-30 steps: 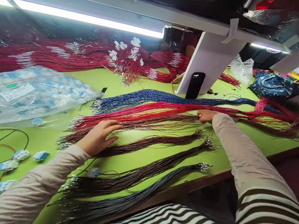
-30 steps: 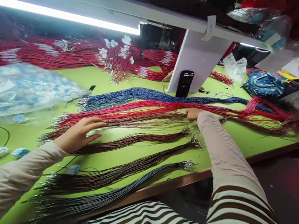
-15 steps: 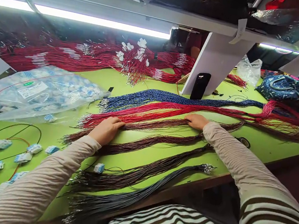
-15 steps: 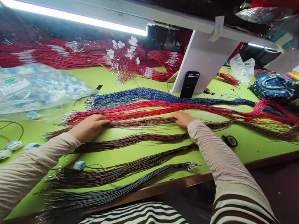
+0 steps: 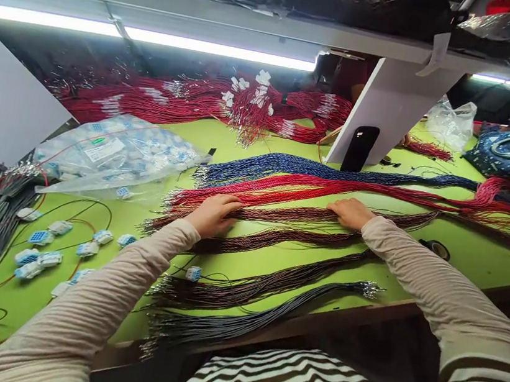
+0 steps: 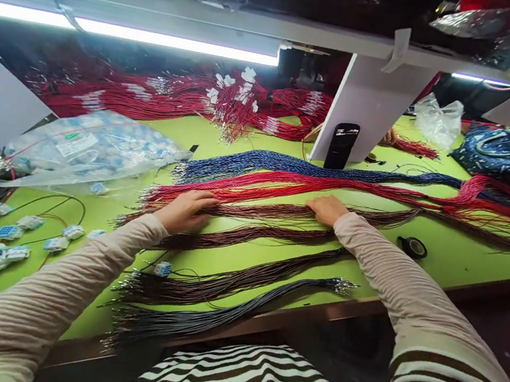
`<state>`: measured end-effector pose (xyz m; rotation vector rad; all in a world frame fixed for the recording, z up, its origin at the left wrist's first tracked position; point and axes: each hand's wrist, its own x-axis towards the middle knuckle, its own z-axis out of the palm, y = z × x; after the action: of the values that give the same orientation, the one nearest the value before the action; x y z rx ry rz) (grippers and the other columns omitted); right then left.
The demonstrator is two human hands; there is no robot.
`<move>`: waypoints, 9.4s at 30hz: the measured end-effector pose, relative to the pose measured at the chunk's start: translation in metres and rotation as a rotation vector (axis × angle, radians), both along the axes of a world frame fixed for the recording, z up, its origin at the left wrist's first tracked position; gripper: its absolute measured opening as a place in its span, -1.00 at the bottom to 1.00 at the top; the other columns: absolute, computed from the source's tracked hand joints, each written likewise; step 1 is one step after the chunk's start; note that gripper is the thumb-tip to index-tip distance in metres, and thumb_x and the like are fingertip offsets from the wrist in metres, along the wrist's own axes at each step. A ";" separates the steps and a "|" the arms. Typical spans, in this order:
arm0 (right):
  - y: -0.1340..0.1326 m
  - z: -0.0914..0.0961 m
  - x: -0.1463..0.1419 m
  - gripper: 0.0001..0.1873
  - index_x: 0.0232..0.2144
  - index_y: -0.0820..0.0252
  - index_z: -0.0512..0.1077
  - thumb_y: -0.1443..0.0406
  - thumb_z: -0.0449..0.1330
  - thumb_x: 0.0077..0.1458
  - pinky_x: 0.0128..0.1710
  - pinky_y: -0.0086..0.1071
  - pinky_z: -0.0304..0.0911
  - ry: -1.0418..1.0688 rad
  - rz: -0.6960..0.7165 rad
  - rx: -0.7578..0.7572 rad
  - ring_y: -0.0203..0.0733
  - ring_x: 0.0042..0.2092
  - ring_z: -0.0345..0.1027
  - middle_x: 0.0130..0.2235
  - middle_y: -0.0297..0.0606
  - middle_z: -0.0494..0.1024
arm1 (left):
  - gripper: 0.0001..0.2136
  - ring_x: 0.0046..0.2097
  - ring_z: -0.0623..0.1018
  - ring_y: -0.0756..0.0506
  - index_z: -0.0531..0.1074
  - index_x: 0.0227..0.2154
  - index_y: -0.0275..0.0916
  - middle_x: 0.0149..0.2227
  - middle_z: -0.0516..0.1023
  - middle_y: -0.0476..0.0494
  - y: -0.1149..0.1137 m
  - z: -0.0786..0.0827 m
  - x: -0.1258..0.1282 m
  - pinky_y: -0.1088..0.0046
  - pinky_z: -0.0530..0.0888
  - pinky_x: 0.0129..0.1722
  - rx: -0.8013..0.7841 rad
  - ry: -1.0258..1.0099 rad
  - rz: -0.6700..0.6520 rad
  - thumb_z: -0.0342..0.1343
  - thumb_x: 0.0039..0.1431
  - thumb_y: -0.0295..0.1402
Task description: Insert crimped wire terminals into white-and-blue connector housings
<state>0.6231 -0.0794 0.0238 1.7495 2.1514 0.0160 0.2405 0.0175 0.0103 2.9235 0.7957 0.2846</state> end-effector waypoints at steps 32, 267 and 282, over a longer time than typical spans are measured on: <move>0.030 -0.016 -0.043 -0.70 -0.08 0.25 0.34 0.37 -0.01 0.15 -0.12 -0.21 0.17 0.045 -0.196 0.185 -0.02 -0.09 0.34 -0.13 0.02 0.48 | -0.69 0.00 0.42 -0.16 0.49 -0.10 -0.21 0.00 0.45 -0.21 0.046 0.030 -0.090 0.25 0.34 0.04 0.054 0.192 0.201 -0.04 0.22 -0.22; -0.057 0.012 -0.289 -0.84 -0.38 0.26 0.46 0.33 0.10 0.18 -0.20 -0.37 0.07 0.979 0.432 0.120 -0.31 -0.33 0.22 -0.38 -0.25 0.50 | -0.68 -0.16 0.60 -0.14 0.54 -0.15 -0.26 -0.20 0.63 -0.19 -0.171 -0.016 -0.125 0.32 0.55 -0.10 -1.017 -1.019 0.451 0.31 -0.01 -0.34; -0.060 0.012 -0.287 -0.85 -0.37 0.26 0.46 0.33 0.11 0.18 -0.23 -0.37 0.04 1.077 0.554 0.162 -0.30 -0.34 0.31 -0.40 -0.27 0.51 | -0.71 -0.17 0.61 -0.13 0.52 -0.15 -0.24 -0.19 0.62 -0.17 -0.170 -0.024 -0.127 0.31 0.55 -0.09 -1.067 -1.081 0.412 0.30 0.01 -0.38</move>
<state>0.3366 -0.1394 0.0358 1.2654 3.4060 -0.7888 0.1134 -0.1524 -0.0139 1.2953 0.8859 0.9632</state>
